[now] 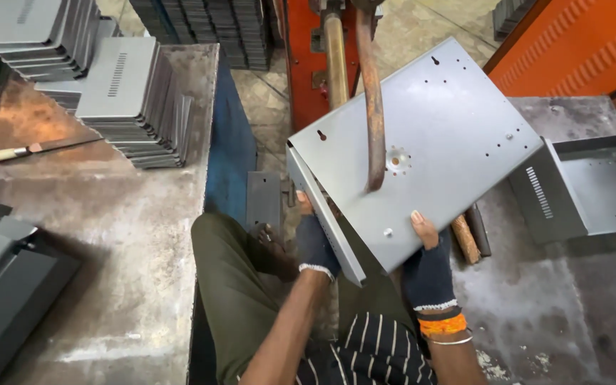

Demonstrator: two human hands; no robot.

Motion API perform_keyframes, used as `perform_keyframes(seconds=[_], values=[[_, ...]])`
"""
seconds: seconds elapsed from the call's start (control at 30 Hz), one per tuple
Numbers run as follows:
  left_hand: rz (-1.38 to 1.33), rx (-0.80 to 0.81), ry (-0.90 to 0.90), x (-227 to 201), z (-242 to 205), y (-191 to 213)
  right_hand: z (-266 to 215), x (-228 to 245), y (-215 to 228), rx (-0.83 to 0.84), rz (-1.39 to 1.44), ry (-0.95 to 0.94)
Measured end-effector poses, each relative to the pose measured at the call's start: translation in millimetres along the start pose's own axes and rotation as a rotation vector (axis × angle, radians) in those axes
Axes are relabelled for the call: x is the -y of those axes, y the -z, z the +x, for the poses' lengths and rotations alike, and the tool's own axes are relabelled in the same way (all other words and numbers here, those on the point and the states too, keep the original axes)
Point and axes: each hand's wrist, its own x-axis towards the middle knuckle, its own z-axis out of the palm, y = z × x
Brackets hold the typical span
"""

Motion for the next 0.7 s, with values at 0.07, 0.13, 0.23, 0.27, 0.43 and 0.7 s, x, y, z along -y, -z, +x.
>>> perform_keyframes(seconds=[0.07, 0.13, 0.23, 0.27, 0.43, 0.7], values=[[-0.029, 0.051, -0.013, 4, 4, 1, -5, 9, 9, 0.291, -1.034, 0.777], [-0.014, 0.102, -0.055, 16, 17, 7, -11, 20, -1, 0.288, -1.067, 0.787], [-0.057, 0.217, -0.078, 6, 5, -10, 0, 15, 1, 0.300, -1.078, 0.785], [-0.108, 0.263, -0.039, -1, -7, -15, 1, 8, 6, 0.312, -1.063, 0.746], [-0.090, 0.219, -0.046, 10, 4, -16, -8, 29, -29, 0.096, -0.497, 0.320], [-0.182, 0.348, -0.083, 25, 14, -22, 9, -12, 4, 0.237, -0.583, 0.422]])
